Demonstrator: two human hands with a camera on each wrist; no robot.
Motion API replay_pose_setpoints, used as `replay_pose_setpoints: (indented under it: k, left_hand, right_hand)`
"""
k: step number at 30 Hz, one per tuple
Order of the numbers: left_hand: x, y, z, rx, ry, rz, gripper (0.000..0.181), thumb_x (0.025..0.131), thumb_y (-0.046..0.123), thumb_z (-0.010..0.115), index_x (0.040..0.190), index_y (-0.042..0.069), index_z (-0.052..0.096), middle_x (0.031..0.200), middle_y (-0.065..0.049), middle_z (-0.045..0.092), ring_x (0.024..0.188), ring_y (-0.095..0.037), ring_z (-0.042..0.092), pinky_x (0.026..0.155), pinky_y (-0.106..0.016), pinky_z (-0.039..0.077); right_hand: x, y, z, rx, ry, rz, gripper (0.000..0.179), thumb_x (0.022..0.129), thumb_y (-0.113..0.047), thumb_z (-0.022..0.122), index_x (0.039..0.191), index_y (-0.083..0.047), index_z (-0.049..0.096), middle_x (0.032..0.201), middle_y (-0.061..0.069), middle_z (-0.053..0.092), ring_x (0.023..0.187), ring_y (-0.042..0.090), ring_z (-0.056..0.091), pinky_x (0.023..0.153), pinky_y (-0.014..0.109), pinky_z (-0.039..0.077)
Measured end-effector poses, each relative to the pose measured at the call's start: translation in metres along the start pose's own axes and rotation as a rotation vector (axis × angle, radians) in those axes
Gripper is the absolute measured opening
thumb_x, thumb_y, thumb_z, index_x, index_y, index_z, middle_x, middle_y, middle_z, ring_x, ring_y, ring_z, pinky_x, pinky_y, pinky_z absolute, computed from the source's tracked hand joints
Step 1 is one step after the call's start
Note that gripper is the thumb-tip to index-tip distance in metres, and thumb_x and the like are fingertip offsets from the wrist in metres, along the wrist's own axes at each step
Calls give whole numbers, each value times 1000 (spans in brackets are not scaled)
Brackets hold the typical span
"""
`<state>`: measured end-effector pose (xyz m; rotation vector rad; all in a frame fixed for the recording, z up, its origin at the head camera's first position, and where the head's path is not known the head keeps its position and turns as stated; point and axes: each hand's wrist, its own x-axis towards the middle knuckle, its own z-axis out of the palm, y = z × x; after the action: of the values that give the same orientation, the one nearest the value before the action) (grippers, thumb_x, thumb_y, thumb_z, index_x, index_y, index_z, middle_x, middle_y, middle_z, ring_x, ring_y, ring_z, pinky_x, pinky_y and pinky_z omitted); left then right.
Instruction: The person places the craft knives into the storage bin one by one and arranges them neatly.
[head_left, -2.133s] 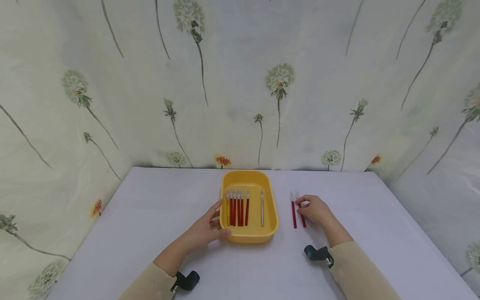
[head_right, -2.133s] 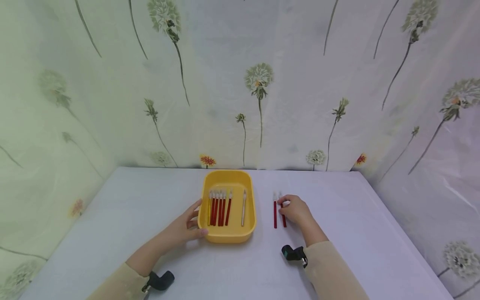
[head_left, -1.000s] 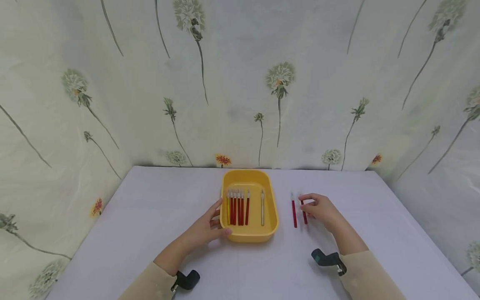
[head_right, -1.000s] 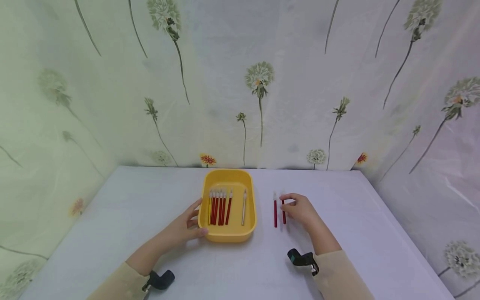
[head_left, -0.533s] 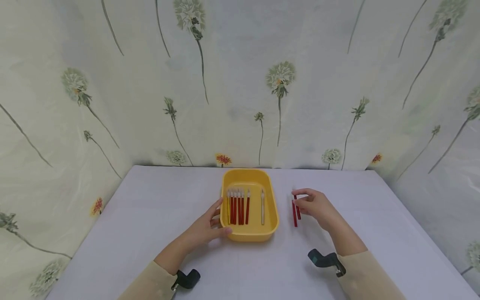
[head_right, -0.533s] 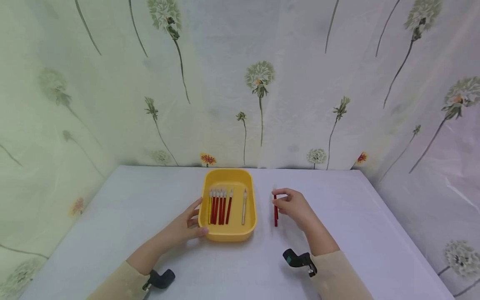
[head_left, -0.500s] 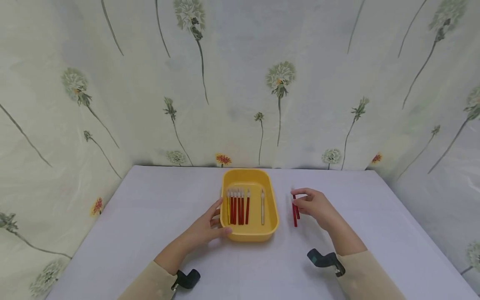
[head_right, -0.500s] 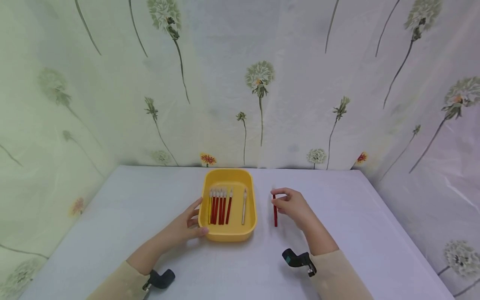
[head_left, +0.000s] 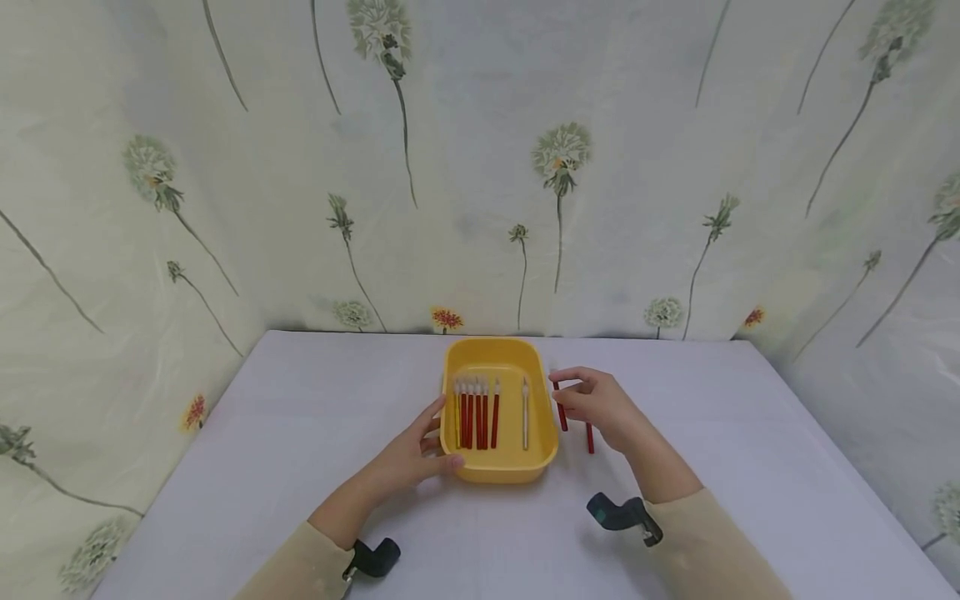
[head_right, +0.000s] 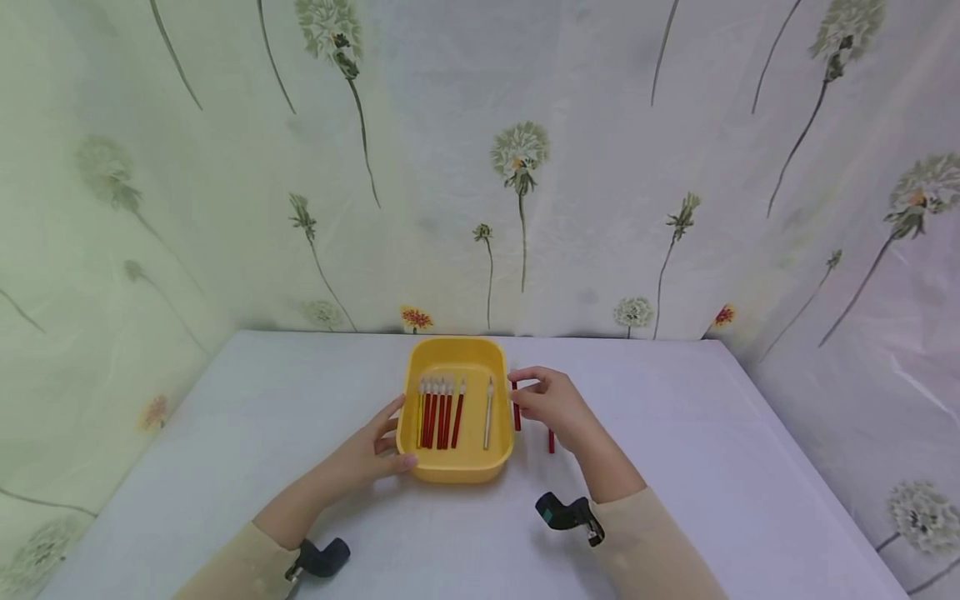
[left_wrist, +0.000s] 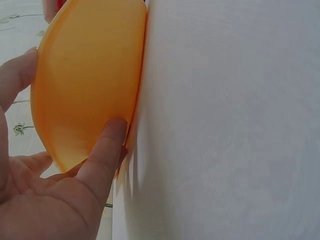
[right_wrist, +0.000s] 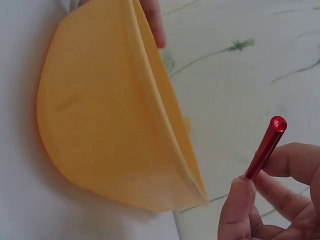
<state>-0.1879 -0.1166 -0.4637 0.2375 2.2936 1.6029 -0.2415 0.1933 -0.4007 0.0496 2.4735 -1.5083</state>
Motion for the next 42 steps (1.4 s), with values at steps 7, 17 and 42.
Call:
replay_pose_setpoints:
  k: [7, 17, 42]
  left_hand:
    - [0, -2, 0, 2, -6, 10, 105, 83, 41, 82, 162, 30, 14, 157, -13, 36, 139, -34, 44, 109, -55, 39]
    - [-1, 0, 0, 12, 0, -9, 104, 83, 42, 81, 162, 29, 13, 157, -14, 37, 140, -35, 43, 108, -56, 40]
    - [-1, 0, 0, 14, -5, -7, 104, 83, 43, 81, 162, 30, 13, 157, -13, 36, 139, -34, 44, 108, -53, 41]
  right_hand:
    - [3, -12, 19, 112, -39, -30, 40, 98, -16, 65, 136, -6, 58, 122, 21, 63, 110, 34, 65, 94, 38, 55]
    - [3, -26, 63, 399, -70, 29, 37, 100, -9, 60, 136, -5, 58, 122, 22, 59, 92, 27, 62, 79, 26, 56]
    - [20, -16, 94, 77, 37, 65, 29, 101, -8, 55, 130, -3, 56, 111, 17, 62, 89, 24, 58, 69, 29, 46]
